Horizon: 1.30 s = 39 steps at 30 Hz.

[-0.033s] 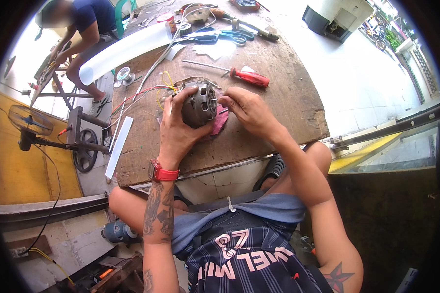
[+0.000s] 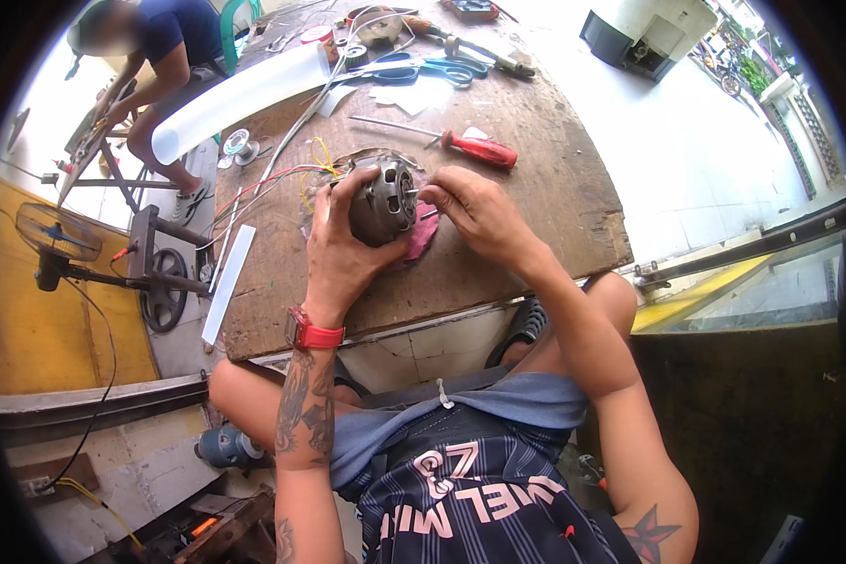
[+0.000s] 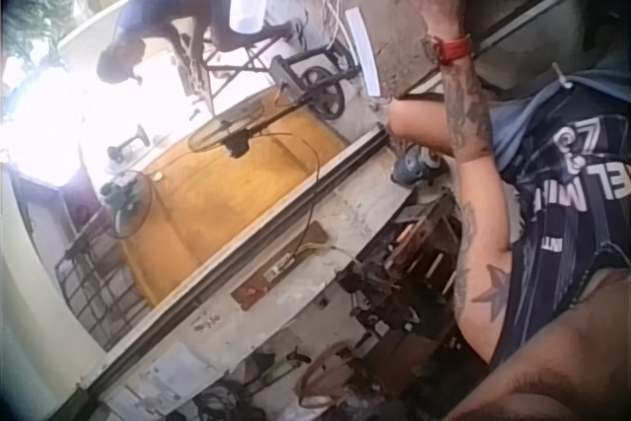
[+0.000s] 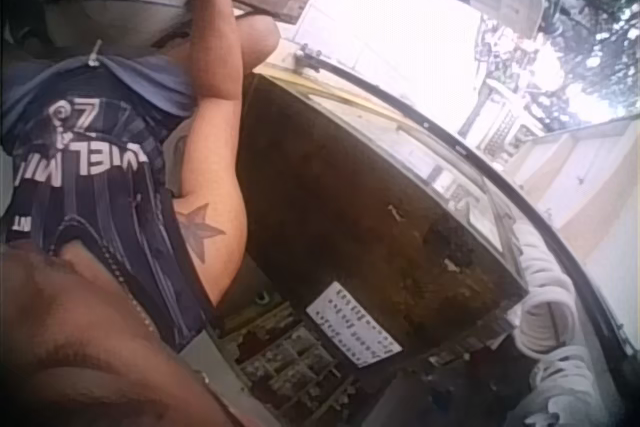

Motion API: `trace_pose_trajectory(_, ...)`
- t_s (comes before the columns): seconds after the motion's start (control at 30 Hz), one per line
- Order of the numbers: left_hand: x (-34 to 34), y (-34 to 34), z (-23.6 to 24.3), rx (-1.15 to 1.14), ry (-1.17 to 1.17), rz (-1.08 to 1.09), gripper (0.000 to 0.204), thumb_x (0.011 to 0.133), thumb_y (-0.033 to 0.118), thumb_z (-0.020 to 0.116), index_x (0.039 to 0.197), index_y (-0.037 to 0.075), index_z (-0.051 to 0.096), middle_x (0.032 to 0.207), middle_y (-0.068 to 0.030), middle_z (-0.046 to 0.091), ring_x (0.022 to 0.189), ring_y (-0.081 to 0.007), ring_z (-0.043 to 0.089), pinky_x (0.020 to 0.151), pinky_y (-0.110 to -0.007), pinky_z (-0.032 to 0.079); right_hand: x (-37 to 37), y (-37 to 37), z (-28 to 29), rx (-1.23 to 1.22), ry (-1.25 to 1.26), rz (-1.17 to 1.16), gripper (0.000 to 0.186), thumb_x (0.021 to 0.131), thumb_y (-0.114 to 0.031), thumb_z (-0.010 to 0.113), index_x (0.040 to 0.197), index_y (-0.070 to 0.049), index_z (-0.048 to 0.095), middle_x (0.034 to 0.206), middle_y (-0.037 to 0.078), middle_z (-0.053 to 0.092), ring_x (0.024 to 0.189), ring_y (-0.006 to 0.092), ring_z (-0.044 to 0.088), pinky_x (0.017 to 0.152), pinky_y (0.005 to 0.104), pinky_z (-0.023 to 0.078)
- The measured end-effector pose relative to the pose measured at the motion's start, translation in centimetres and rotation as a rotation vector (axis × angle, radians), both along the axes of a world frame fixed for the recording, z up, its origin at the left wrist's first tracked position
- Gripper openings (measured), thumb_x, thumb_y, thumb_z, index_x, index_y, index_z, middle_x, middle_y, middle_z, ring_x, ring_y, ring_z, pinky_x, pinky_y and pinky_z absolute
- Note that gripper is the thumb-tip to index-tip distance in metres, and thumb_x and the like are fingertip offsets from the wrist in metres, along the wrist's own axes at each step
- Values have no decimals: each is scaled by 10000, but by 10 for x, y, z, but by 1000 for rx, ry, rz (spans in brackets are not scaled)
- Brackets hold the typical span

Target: The person disassembles a small motor component on a workbench, using a screwdriver to remove screws and separate the housing. They handle the rotor and stator, inspect the internal parts, and use pliers to adjust components before reassembling the motor.

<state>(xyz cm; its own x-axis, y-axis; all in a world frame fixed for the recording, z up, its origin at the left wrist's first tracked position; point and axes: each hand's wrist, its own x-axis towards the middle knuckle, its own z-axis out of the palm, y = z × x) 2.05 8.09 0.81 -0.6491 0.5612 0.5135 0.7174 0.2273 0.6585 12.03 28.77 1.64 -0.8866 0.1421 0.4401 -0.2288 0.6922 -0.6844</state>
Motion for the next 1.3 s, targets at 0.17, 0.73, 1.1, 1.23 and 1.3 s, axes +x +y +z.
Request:
trace_pose_trajectory(0.17,3,7,4,-50,24,64,872,677,180,959,1457,212,570,1272,-155,617,1163,-386,662,994,-486,559,1,5,-3,-70,84,9,199,1013,-115,706,1181,-9,704,1100,195,730,987,365,723,869,443,566)
trace_pose_trajectory(0.73,11,13,3,-102,157,103,887,667,237,956,1456,271,552,1277,-174,584,1149,-422,635,951,-527,546,7,19,-3,102,-183,-45,383,972,-386,782,1109,-31,748,994,165,765,985,316,733,881,439,531)
trace_pose_trajectory(1.1,11,13,3,-127,164,108,901,664,278,989,1454,275,557,1280,-167,586,1147,-420,653,933,-529,564,15,17,-1,-27,-145,-49,562,835,-515,886,1034,-8,747,959,161,775,916,303,750,887,415,547)
trace_pose_trajectory(1.23,11,14,3,-110,169,108,892,670,269,982,1454,269,557,1281,-167,585,1153,-419,650,940,-528,561,15,18,-2,30,-135,-47,530,862,-507,864,1038,-22,742,974,146,773,934,311,740,910,426,534)
trace_pose_trajectory(1.3,12,13,4,-117,162,105,888,673,260,976,1456,267,556,1277,-167,585,1157,-417,646,948,-527,558,16,18,-3,63,-128,-60,518,875,-504,853,1046,-28,738,984,141,770,943,315,734,924,431,526)
